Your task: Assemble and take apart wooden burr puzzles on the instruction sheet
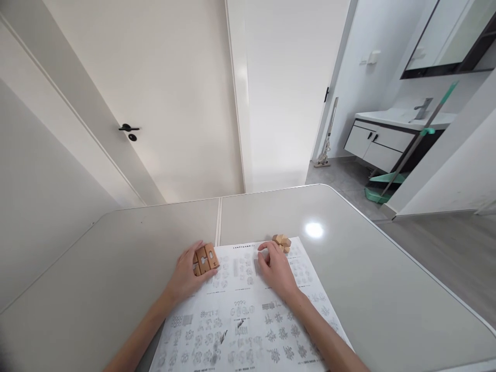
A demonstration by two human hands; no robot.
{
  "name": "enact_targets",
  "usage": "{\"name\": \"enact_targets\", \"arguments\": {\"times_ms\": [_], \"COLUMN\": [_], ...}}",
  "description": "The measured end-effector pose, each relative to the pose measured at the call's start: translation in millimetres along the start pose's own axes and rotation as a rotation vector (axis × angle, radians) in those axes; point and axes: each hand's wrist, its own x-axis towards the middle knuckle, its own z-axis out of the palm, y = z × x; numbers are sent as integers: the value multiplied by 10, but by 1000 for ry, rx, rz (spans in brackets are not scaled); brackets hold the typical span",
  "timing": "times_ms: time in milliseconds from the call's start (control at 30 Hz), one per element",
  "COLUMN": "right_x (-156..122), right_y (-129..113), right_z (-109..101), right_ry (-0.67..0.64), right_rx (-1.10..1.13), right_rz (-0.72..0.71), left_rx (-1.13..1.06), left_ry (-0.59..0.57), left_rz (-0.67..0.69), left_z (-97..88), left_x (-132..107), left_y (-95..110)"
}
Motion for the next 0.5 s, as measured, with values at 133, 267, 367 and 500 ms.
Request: {"name": "enact_targets", "arguments": {"times_ms": [133,267,367,500], "right_x": [-1,-11,-12,-20], "right_y": [33,26,19,-23], "right_z": [64,91,88,81], "right_ry": [55,78,62,-7], "right_rx": [6,4,6,19], "right_rz": [43,61,49,-8], "left_rx": [-34,-42,-46,-65], "left_ry": [-64,-91,-116,-190], "left_rz": [7,32,82,199], "left_z": [-36,-49,-27,60], "left_x": [40,25,-36,-170], "left_y": [18,16,46,188]}}
